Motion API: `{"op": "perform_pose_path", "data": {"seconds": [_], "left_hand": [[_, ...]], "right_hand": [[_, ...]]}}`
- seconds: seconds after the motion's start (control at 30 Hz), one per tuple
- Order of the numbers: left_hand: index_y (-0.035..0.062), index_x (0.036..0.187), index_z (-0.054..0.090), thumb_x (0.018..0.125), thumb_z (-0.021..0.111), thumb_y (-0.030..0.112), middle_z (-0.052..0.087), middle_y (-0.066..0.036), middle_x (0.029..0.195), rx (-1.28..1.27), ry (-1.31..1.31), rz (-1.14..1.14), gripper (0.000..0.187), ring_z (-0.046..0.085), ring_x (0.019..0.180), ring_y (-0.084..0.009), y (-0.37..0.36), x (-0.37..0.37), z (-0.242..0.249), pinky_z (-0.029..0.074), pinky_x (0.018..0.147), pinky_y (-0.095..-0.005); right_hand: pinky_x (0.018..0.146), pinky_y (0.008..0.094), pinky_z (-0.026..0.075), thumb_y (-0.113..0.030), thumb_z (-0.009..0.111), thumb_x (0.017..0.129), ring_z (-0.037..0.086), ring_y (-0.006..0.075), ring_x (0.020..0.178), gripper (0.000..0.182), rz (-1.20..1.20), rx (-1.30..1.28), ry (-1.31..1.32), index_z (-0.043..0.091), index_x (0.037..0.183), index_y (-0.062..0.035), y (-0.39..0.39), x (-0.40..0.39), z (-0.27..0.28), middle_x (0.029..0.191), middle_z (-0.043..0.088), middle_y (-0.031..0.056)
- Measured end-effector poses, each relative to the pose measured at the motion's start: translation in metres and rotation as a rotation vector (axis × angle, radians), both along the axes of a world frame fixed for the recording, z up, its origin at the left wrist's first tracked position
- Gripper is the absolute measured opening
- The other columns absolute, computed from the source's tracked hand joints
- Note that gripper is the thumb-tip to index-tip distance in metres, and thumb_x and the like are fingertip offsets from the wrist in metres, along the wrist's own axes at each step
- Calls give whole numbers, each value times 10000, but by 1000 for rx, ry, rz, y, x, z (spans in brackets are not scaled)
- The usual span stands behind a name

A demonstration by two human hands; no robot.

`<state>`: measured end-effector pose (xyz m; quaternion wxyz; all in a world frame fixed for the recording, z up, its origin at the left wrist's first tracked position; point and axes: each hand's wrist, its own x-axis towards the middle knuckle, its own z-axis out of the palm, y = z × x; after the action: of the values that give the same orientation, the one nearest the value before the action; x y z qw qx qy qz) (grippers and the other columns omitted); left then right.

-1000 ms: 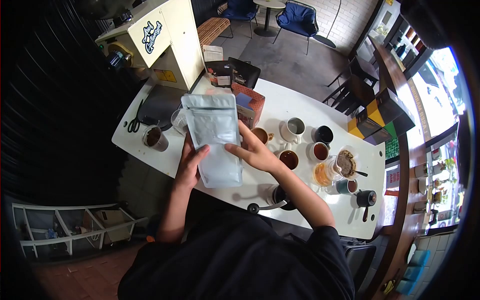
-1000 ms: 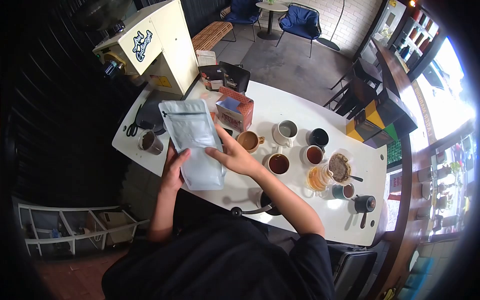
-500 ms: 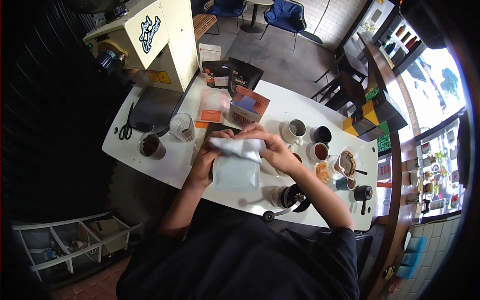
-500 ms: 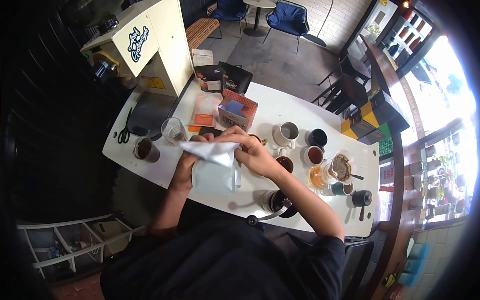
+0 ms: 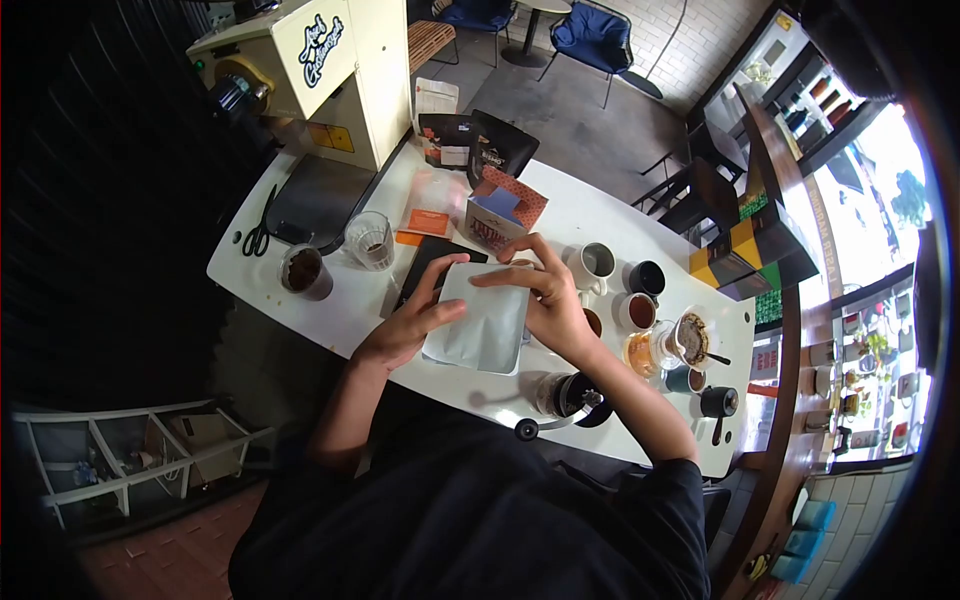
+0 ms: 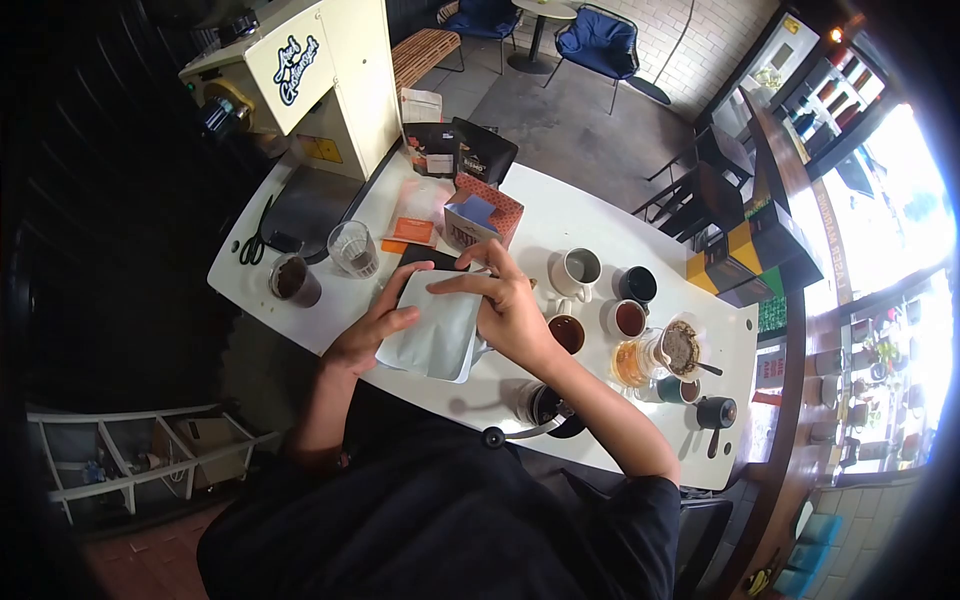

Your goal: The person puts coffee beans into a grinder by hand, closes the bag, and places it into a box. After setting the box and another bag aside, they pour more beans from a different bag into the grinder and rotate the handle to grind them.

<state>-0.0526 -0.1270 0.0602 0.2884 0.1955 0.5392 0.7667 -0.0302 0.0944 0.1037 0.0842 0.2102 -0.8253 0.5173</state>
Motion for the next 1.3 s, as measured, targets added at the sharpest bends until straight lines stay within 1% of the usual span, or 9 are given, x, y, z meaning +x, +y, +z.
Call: {"op": "perform_pose_path", "data": {"seconds": [0.13, 0.23, 0.27, 0.4, 0.5, 0.67, 0.87, 1.03, 1.3], "left_hand": [[155, 1521, 264, 966, 643, 139, 468, -73, 1319, 92, -61, -31, 673, 475, 1205, -127, 5, 5, -5, 405, 1038, -302], [153, 1518, 266, 966, 636, 115, 484, -67, 1306, 126, -100, -7, 666, 482, 1198, -123, 7, 5, -14, 419, 1023, -296], [153, 1518, 266, 966, 636, 115, 484, -67, 1306, 129, -97, -6, 666, 482, 1198, -123, 7, 4, -17, 419, 1023, -296], [131, 1514, 269, 957, 655, 121, 488, -75, 1320, 145, -47, 96, 677, 487, 1209, -139, 6, 2, -16, 406, 1046, -312], [107, 1524, 252, 944, 672, 131, 446, -100, 1390, 105, 67, 107, 717, 448, 1283, -177, -1, -2, -11, 353, 1098, -338], [72, 1541, 218, 932, 691, 156, 391, -126, 1469, -15, 228, 28, 776, 386, 1374, -213, -1, -4, -5, 287, 1154, -365], [81, 1552, 229, 936, 703, 375, 409, -149, 1434, -176, 603, 65, 830, 417, 1349, -226, 11, -31, -9, 357, 1118, -367], [143, 1554, 232, 956, 629, 516, 482, -145, 1334, -94, 287, 72, 809, 543, 1136, -179, 19, -51, -14, 461, 972, -334], [43, 1302, 509, 902, 714, 363, 545, -200, 1263, -540, 726, 334, 551, 586, 1139, -355, 59, -142, -60, 493, 957, -421]], "right_hand": [[911, 330, 521, 82, 592, 856, 625, 186, 1069, 382, -50, 16, -60, 734, 1156, -105, 7, 6, -5, 1169, 514, 71], [909, 351, 485, 103, 456, 850, 597, 248, 1056, 514, -77, -205, -148, 650, 1275, -112, 5, 7, -18, 1155, 535, 112], [1045, 369, 410, -7, 441, 935, 508, 269, 1256, 540, 21, -227, -373, 429, 1468, -92, 9, 13, -9, 1353, 486, 143], [1211, 409, 147, -387, 401, 1065, 127, 291, 1514, 684, 113, -237, -497, 107, 1556, -13, 9, 22, -10, 1592, 180, 235], [1190, 422, 214, -500, 408, 1051, 212, 296, 1483, 768, 135, -260, -660, 122, 1548, 11, 13, 30, -11, 1553, 242, 242], [1038, 365, 425, -317, 777, 885, 535, 223, 1223, 797, 83, -186, -517, 303, 1434, 15, 4, 25, -11, 1293, 536, 156], [1020, 353, 444, -254, 787, 874, 559, 203, 1200, 729, -50, -294, -578, 344, 1397, -2, 4, 21, -9, 1273, 565, 138], [1022, 328, 449, -237, 777, 885, 555, 185, 1214, 737, -160, -618, -717, 343, 1438, -15, 18, 15, -30, 1302, 563, 125], [953, 320, 507, -250, 699, 934, 622, 193, 1121, 631, -518, -655, -542, 372, 1420, -14, 61, 21, -25, 1265, 580, 115]]}}
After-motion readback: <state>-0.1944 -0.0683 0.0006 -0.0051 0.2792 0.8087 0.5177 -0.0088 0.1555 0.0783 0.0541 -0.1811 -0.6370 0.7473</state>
